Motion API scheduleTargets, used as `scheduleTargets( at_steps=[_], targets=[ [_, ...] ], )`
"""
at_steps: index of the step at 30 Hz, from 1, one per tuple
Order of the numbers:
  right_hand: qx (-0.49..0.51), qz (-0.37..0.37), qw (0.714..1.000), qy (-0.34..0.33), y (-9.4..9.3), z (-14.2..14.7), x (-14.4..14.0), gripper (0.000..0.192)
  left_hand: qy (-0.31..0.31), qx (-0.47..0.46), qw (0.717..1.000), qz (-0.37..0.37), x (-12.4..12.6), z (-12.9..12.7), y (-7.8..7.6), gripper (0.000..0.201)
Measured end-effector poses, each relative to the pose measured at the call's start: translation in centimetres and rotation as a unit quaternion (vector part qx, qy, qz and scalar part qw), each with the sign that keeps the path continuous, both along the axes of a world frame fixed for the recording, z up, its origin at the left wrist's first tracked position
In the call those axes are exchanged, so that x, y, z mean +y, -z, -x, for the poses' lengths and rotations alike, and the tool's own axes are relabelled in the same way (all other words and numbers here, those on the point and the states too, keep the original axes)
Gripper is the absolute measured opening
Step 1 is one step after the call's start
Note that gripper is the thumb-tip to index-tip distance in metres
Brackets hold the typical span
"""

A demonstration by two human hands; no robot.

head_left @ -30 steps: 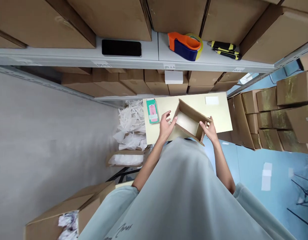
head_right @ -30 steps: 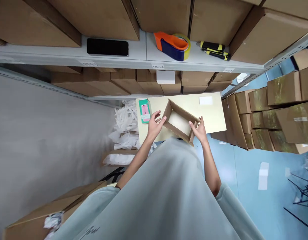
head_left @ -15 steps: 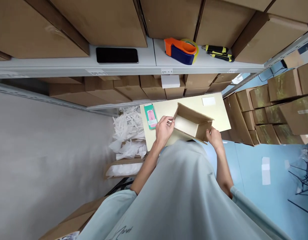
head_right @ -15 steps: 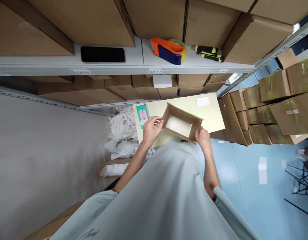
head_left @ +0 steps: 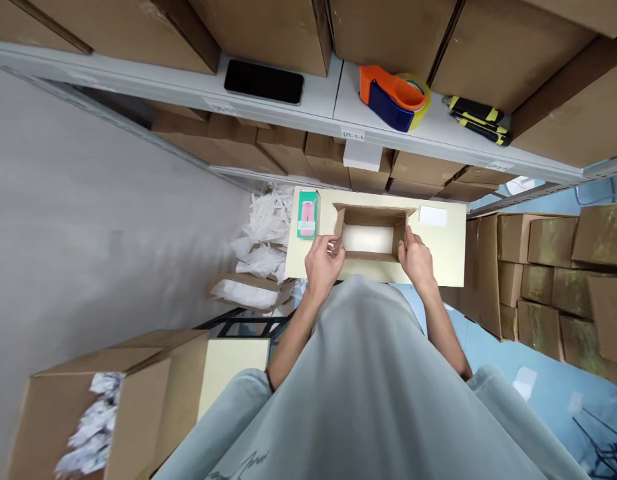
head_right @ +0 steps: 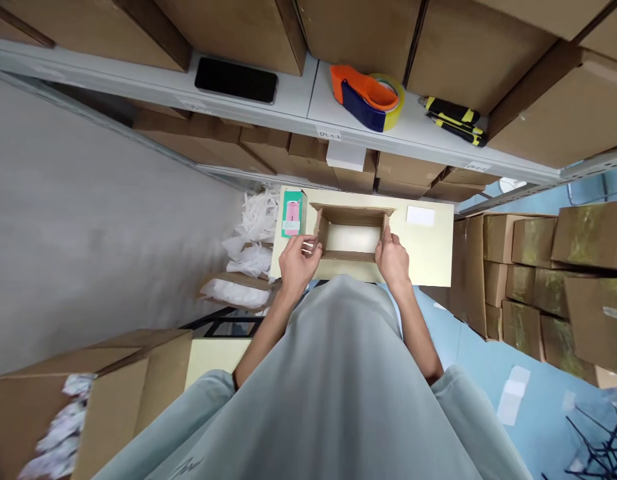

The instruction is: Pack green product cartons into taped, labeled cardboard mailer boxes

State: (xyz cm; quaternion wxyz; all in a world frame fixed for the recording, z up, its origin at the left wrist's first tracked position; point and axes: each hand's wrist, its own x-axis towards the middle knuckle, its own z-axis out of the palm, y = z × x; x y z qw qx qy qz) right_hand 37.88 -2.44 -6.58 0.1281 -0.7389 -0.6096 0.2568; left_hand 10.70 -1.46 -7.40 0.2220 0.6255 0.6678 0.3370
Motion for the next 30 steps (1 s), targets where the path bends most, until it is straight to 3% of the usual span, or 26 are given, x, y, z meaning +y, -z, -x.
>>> scheduleTargets(
  at_steps=[11, 17, 24, 30],
  targets=[
    [0.122, -0.044, 0.99, -0.051, 2.2, -0.8, -0.5, 0.078, -0.003, 0.004, 1.0, 0.012, 0.0, -1.5, 0.4, 0.024],
    [0.156, -0.051, 0.984, -0.065, 2.2, -1.4, -1.2, 0.078, 0.064, -0.004, 0.998, 0.018, 0.4, -0.8, 1.0, 0.03],
    [0.147, -0.022, 0.973, -0.179, 2.4, -2.9, -1.2, 0.096, 0.109, -0.004, 0.994, 0.02, 1.0, 0.2, 1.6, 0.034],
    [0.13, -0.047, 0.98, -0.146, 2.8, -3.2, -0.1, 0.071, 0.107, 0.002, 0.994, 0.024, 1.4, 0.8, 1.6, 0.05]
  ],
)
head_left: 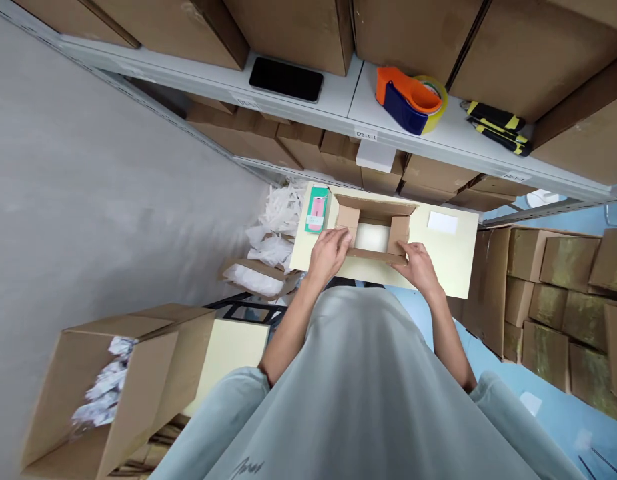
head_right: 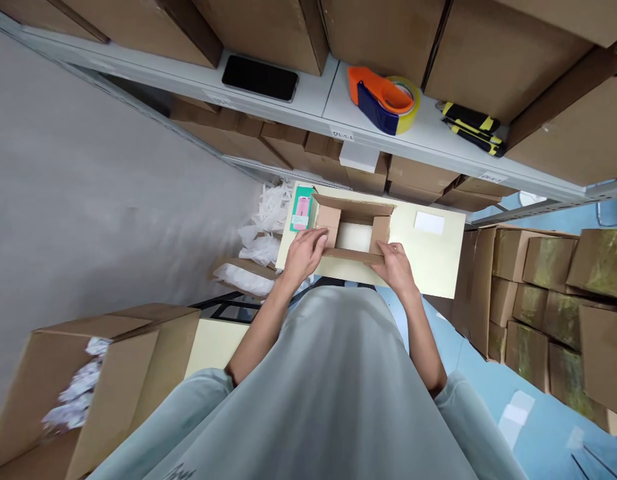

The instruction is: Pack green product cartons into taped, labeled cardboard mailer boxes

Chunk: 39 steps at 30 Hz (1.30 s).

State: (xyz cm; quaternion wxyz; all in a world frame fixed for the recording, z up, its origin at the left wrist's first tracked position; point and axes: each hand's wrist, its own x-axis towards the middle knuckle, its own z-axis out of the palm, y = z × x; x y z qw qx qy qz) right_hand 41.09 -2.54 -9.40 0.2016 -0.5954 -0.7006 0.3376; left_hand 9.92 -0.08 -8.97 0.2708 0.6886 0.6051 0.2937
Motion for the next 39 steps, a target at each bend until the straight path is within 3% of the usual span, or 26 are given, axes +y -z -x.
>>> scheduleTargets(
  at_steps=[2, 5, 8, 10, 13, 16, 18, 21, 25, 30, 34, 39],
  targets=[
    [0.0, -0.009, 1.0, 0.026, 0.0, 0.2, 0.1, 0.067, -0.023, -0.004, 1.0, 0.016, 0.7, 0.4, 0.2, 0.067],
    [0.019, -0.012, 0.996, 0.091, 0.1, 0.6, 0.1, 0.07, -0.051, -0.03, 0.998, 0.003, 2.4, 0.6, 0.4, 0.11],
    [0.011, -0.01, 0.985, 0.169, 0.0, 1.3, 0.5, 0.089, -0.005, -0.049, 0.998, -0.039, 4.5, 0.5, 0.3, 0.129],
    [-0.014, -0.014, 0.981, 0.192, -0.4, 1.8, 0.9, 0.103, 0.044, -0.054, 0.996, -0.051, 5.5, 0.6, 0.0, 0.12],
    [-0.059, -0.027, 0.982, 0.177, -1.1, 2.6, 1.6, 0.103, 0.095, -0.037, 0.993, -0.06, 6.1, 1.5, -0.2, 0.082],
    [-0.083, -0.038, 0.985, 0.144, -1.4, 2.9, 2.2, 0.076, 0.129, 0.001, 0.99, -0.05, 5.8, 2.5, 0.2, 0.034],
    [-0.078, -0.035, 0.987, 0.136, -1.1, 3.1, 2.5, 0.054, 0.118, 0.011, 0.992, -0.042, 5.4, 2.9, 0.9, 0.02],
    [-0.033, -0.022, 0.987, 0.157, -0.2, 3.2, 2.8, 0.041, 0.04, -0.021, 0.998, -0.041, 4.6, 2.5, 2.4, 0.023],
    [0.024, 0.013, 0.979, 0.204, 0.9, 3.6, 3.3, 0.045, -0.065, -0.116, 0.991, -0.004, 4.5, 1.0, 4.9, 0.023],
    [0.077, 0.017, 0.974, 0.211, 3.3, 4.7, 4.4, 0.043, -0.146, -0.199, 0.968, 0.05, 6.9, 0.5, 7.3, 0.065],
    [0.125, -0.012, 0.97, 0.208, 5.4, 5.3, 4.9, 0.036, -0.105, -0.242, 0.96, 0.096, 8.2, 1.1, 8.0, 0.074],
    [0.135, -0.021, 0.972, 0.189, 6.6, 4.6, 4.7, 0.034, -0.06, -0.25, 0.959, 0.119, 6.8, 1.2, 7.7, 0.08]
  ],
)
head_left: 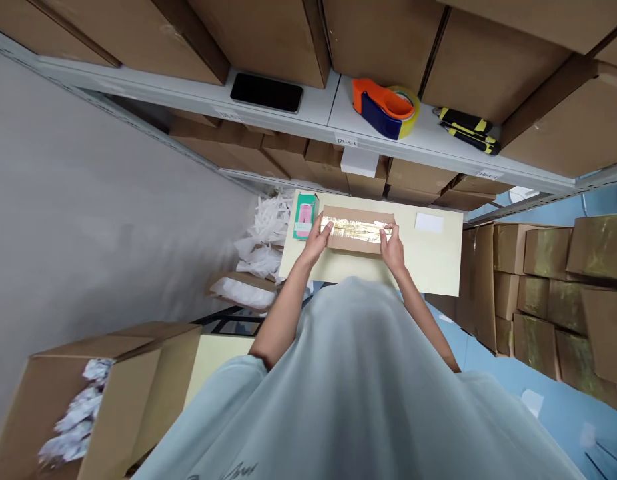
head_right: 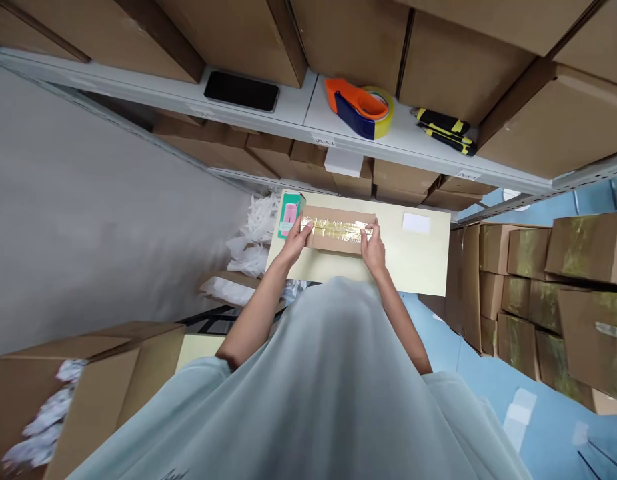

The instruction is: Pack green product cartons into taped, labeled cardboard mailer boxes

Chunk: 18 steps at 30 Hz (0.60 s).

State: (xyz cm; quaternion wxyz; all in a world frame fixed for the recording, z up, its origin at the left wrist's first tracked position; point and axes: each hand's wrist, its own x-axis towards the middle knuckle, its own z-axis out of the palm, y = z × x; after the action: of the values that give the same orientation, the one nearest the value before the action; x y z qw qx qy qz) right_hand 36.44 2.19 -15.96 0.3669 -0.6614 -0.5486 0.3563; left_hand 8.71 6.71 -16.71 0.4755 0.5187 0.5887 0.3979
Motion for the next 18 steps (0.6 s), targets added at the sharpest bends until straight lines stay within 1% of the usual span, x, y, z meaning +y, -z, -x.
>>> scheduleTargets(
  at_steps=[5, 8, 11, 13, 15, 18],
  targets=[
    [-0.003, -0.011, 1.0, -0.029, 0.2, -1.0, -0.2, 0.036, -0.025, 0.009, 1.0, 0.016, -1.6, -0.9, -1.0, 0.08],
    [-0.003, -0.023, 0.999, -0.035, 0.2, -1.5, -0.8, 0.037, -0.014, 0.004, 1.0, 0.026, -2.5, -1.2, -1.9, 0.08],
    [-0.002, -0.023, 1.0, -0.017, 0.0, -1.6, -2.2, 0.038, -0.001, 0.005, 1.0, 0.018, -3.8, -1.5, -2.5, 0.082],
    [-0.003, -0.016, 1.0, 0.0, -0.1, -1.6, -3.3, 0.037, -0.001, 0.012, 1.0, 0.007, -4.8, -1.7, -2.5, 0.084],
    [-0.008, -0.006, 1.0, 0.012, 0.1, -1.5, -4.3, 0.036, -0.007, 0.024, 1.0, 0.011, -5.4, -1.9, -2.1, 0.086],
    [-0.021, 0.001, 1.0, 0.023, 0.4, -1.3, -4.5, 0.036, -0.003, 0.046, 0.999, 0.017, -5.0, -2.0, -1.2, 0.085]
  ],
)
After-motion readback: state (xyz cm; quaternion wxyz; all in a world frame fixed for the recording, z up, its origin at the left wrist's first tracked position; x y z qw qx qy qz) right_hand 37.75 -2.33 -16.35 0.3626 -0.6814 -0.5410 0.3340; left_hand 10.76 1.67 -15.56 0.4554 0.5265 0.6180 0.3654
